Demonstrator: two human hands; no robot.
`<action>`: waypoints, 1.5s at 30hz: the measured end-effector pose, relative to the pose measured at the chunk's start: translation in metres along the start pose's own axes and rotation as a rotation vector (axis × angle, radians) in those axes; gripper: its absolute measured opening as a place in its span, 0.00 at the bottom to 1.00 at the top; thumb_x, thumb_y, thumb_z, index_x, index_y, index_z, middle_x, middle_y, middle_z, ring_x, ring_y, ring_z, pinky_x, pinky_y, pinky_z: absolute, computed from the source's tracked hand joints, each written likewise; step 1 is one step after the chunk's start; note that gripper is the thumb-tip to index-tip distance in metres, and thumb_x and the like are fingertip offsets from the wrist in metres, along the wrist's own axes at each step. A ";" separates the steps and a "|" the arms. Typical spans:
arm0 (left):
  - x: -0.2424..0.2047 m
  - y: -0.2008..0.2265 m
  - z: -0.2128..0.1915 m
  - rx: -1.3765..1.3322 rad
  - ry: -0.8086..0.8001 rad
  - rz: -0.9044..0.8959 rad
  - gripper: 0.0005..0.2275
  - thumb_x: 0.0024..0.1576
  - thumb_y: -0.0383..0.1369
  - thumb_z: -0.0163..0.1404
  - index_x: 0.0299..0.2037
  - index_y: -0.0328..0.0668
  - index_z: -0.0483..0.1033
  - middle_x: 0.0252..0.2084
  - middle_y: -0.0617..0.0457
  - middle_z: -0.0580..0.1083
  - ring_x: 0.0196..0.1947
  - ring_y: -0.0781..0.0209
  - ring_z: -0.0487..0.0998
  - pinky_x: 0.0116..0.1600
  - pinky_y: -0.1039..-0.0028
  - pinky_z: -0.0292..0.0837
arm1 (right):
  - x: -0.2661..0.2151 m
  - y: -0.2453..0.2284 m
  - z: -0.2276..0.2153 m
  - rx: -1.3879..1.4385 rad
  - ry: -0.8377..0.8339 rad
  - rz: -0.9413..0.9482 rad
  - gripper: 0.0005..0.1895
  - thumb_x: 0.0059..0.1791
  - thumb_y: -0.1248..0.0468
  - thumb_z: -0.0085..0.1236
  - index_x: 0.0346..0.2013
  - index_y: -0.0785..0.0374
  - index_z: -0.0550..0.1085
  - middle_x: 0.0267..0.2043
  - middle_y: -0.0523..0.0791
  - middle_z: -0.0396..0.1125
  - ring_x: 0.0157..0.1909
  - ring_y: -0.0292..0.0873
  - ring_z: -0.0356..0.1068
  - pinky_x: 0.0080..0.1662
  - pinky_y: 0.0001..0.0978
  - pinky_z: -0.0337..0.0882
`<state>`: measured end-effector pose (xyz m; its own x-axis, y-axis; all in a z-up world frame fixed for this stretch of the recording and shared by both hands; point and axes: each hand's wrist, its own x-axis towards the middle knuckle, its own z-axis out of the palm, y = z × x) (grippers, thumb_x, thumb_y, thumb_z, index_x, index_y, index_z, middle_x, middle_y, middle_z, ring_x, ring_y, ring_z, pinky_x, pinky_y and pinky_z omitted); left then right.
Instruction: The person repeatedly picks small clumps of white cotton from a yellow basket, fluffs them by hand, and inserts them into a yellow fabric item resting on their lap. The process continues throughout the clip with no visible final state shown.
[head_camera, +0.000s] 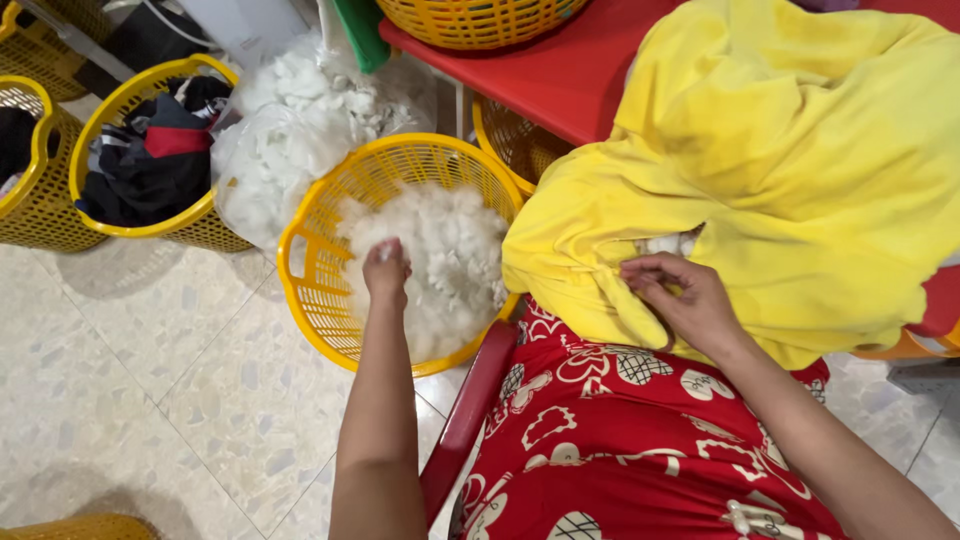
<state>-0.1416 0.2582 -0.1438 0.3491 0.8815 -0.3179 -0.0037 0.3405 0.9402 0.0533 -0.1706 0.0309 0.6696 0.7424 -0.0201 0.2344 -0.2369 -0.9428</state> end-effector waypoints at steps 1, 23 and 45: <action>0.003 -0.018 -0.007 0.035 0.008 -0.040 0.12 0.65 0.32 0.55 0.56 0.39 0.76 0.40 0.44 0.72 0.30 0.58 0.69 0.30 0.73 0.66 | -0.001 0.000 -0.001 0.028 0.003 0.009 0.12 0.52 0.71 0.54 0.51 0.67 0.77 0.48 0.47 0.76 0.50 0.39 0.76 0.53 0.29 0.76; -0.210 0.091 0.200 0.341 -0.974 0.398 0.07 0.64 0.29 0.51 0.49 0.40 0.79 0.49 0.48 0.80 0.51 0.60 0.81 0.60 0.71 0.75 | 0.009 -0.024 -0.026 -0.630 0.256 -0.211 0.26 0.50 0.68 0.50 0.64 0.63 0.69 0.68 0.54 0.61 0.64 0.57 0.66 0.60 0.44 0.68; -0.242 0.073 0.207 0.761 -0.838 0.568 0.37 0.50 0.41 0.63 0.71 0.50 0.60 0.66 0.49 0.67 0.54 0.54 0.77 0.58 0.64 0.72 | 0.019 0.011 -0.011 -0.203 0.216 -0.034 0.16 0.48 0.66 0.62 0.51 0.60 0.76 0.44 0.48 0.77 0.45 0.42 0.76 0.47 0.32 0.75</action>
<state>-0.0323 0.0024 0.0271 0.9607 0.2699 0.0648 0.0940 -0.5360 0.8390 0.0761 -0.1653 0.0241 0.7884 0.6066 0.1022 0.3806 -0.3505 -0.8557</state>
